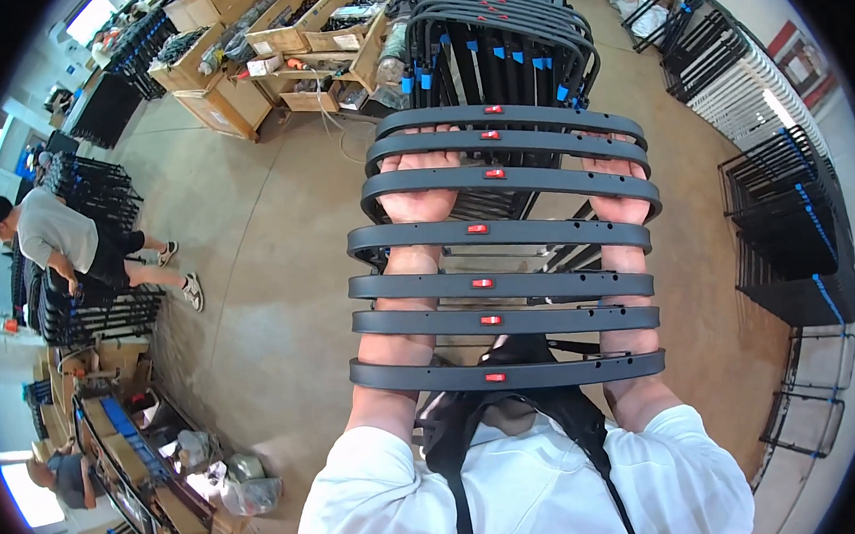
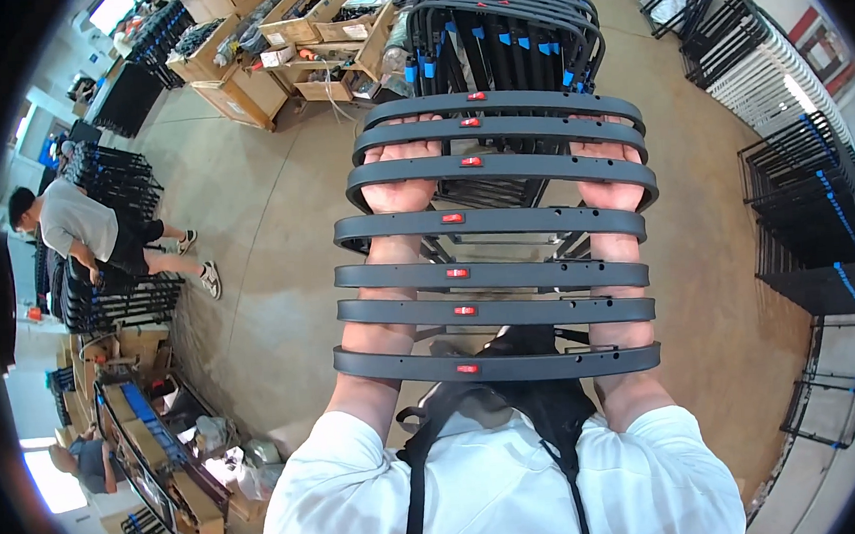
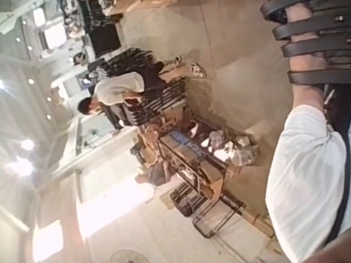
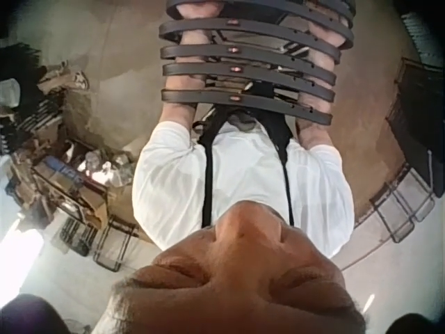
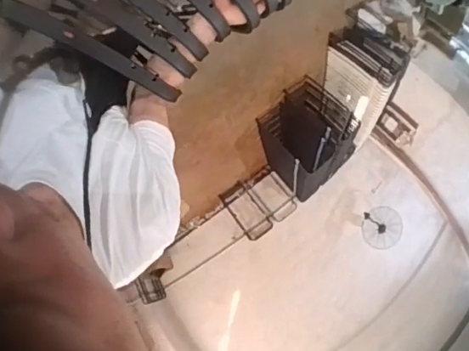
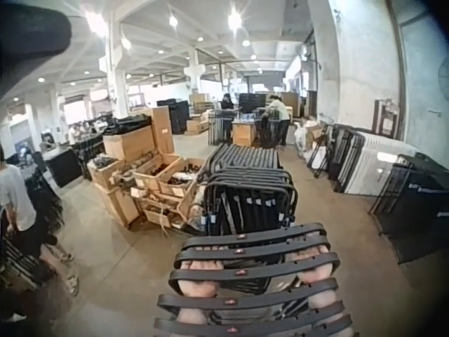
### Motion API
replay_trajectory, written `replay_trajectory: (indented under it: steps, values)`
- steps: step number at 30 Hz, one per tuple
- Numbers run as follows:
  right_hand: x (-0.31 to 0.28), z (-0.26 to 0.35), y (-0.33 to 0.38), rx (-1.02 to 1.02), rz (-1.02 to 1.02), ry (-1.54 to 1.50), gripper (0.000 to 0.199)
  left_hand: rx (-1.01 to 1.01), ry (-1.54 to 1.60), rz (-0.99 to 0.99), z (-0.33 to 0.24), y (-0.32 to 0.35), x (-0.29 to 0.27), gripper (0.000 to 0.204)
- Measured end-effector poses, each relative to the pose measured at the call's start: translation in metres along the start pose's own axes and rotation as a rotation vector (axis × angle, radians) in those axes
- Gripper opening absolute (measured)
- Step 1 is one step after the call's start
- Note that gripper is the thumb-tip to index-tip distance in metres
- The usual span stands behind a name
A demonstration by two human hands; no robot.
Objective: Assembling components of metal frames by connecting bars, attaching plastic housing, and securing parts with a power screwdriver.
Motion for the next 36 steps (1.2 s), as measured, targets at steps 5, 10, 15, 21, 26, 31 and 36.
replay_trajectory:
  steps: [5, 10, 15, 21, 26, 31, 36]
  values:
    - [0.017, -0.015, -0.009, -0.085, -0.077, -0.036, 0.052, -0.161, 0.095, 0.062, -0.013, -0.031, 0.006, 0.061]
    - [-0.021, -0.017, -0.015, -0.160, -0.092, 0.185, 0.048, -0.148, -0.010, -0.004, -0.024, -0.060, -0.032, 0.063]
    - [-0.073, -0.050, -0.055, -0.228, -0.178, 0.035, 0.052, -0.152, 0.021, -0.040, -0.062, -0.104, -0.071, 0.058]
    - [-0.111, -0.049, -0.103, -0.299, -0.279, 0.009, 0.051, -0.165, 0.012, -0.160, -0.059, -0.180, -0.086, 0.053]
    - [-0.140, -0.035, -0.131, -0.344, -0.401, 0.003, 0.051, -0.203, -0.081, -0.321, -0.034, -0.235, -0.102, 0.058]
    - [-0.186, -0.042, -0.171, -0.267, -0.416, -0.037, 0.047, -0.117, -0.029, -0.414, -0.049, -0.274, -0.134, 0.061]
    - [-0.227, -0.045, -0.186, -0.154, -0.814, -0.194, 0.043, -0.290, 0.221, -0.350, -0.041, -0.298, -0.154, 0.063]
Point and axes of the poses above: each hand's wrist, its own y-axis away from the middle knuckle, its own x-axis out of the palm, z = x × y, the point moved 7 cm from there along -y, towards the middle knuckle, and after that the axes turned 11 degrees about y, right-handed, at the moved point
